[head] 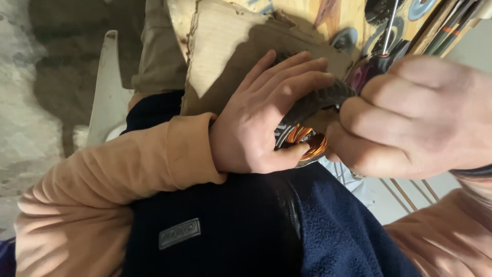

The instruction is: The person works on an electric motor stator on a workbench, using pliers to grip and pull copper winding wires from the slots and turning the stator to reach different sides. They then use a wooden stick to press and work the windings inside the stator.

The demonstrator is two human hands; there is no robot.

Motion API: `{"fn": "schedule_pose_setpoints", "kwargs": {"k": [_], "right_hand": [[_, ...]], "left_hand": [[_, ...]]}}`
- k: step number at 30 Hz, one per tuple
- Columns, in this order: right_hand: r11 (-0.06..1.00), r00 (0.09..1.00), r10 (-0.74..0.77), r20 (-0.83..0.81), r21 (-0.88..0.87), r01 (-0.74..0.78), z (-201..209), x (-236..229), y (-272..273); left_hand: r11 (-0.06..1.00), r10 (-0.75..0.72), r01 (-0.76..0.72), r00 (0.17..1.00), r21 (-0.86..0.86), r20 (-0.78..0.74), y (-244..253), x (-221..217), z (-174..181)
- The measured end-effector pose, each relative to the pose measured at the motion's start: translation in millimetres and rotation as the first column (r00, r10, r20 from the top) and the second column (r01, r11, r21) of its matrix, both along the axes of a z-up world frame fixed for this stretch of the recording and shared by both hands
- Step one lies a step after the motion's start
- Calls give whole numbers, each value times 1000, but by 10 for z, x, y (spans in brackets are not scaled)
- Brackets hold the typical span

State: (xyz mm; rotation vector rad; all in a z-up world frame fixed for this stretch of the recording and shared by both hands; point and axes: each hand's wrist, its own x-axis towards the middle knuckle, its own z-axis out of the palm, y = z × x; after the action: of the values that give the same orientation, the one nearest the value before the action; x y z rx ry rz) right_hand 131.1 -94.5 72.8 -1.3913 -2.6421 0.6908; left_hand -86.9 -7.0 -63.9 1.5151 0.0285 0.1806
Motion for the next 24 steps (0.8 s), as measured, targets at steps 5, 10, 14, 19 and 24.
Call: {"fn": "schedule_pose_setpoints", "kwargs": {"k": [5, 10, 14, 19, 24], "right_hand": [[999, 1000, -7, -23, -46, 5, 6, -26, 137], [998, 998, -57, 36, 1, 57, 101, -116, -7], [967, 986, -153, 72, -197, 165, 190, -16, -806], [695, 680, -671, -294, -569, 440, 58, -21, -1684], [-61, -223, -630, -744, -238, 969, -720, -1240, -1842]], "left_hand": [[1000, 6, -6, 1000, 18, -11, -2, 3, 27], [999, -18, 17, 1000, 47, 8, -22, -31, -21], [996, -84, 82, 995, 37, 59, 44, -44, -69], [976, -218, 210, 956, 59, 199, 270, -44, -187], [826, -477, 368, 860, 428, 181, 493, 257, -382]]}}
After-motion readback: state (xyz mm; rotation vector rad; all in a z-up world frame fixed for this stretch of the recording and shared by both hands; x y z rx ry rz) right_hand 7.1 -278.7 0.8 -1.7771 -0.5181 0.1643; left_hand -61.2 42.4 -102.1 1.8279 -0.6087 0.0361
